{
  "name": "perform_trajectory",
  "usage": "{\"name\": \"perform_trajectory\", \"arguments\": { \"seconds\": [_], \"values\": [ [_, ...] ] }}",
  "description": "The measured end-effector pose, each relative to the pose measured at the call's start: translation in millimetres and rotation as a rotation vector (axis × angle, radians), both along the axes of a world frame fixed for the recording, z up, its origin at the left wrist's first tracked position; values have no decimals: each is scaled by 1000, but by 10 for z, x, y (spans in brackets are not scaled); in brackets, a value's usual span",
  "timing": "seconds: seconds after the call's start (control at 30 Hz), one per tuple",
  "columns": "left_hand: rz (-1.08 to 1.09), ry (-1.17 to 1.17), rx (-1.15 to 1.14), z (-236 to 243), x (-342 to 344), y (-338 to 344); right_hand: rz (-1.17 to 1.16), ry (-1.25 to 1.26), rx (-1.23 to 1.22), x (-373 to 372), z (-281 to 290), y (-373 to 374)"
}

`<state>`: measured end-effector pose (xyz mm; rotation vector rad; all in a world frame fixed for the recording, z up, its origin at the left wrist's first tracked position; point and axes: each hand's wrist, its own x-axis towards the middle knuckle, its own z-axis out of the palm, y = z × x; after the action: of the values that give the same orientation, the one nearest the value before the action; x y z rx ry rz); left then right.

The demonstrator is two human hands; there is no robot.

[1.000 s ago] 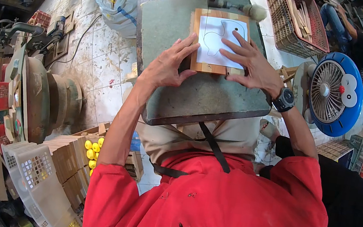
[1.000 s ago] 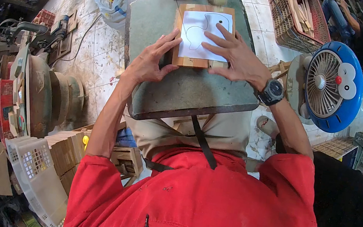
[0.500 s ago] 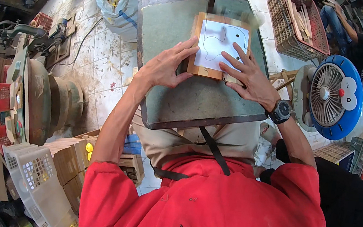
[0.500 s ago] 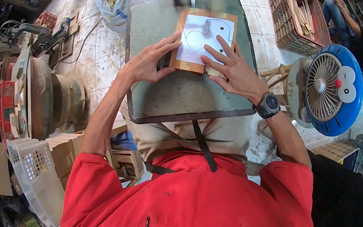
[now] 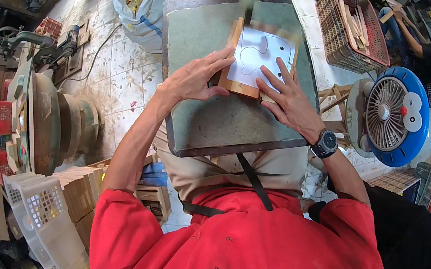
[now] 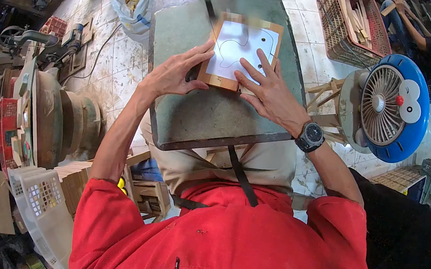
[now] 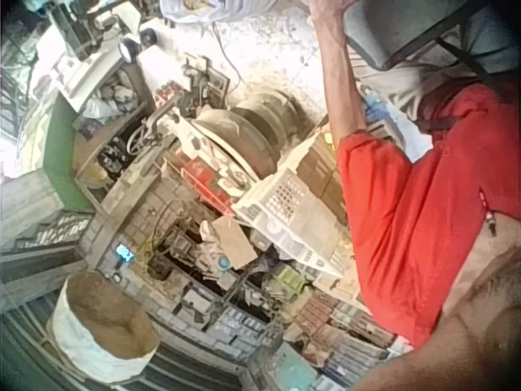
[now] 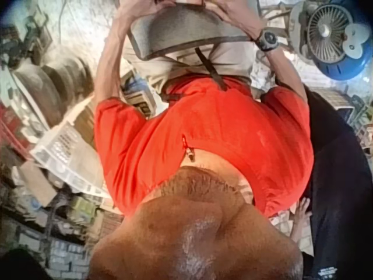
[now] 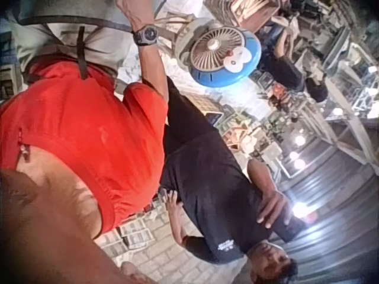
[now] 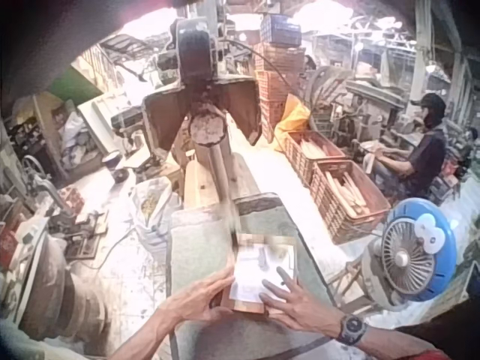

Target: Using a scroll saw to cut out a complex shape from a wooden board following a printed pattern.

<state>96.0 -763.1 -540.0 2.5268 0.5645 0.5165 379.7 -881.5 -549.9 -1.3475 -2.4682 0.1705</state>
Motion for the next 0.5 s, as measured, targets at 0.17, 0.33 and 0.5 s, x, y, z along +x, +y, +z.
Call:
{"name": "perform_trajectory", "arguments": {
  "seconds": [0.17, 0.33, 0.5],
  "values": [
    [-5, 12, -38, 48, 22, 28, -36, -10, 8, -88, -3, -64],
    [-14, 41, -51, 79, 13, 90, -111, -33, -4, -209, 28, -97],
    [-42, 96, -46, 83, -15, 169, -138, 30, 12, -292, -36, -123]
  ]
}}
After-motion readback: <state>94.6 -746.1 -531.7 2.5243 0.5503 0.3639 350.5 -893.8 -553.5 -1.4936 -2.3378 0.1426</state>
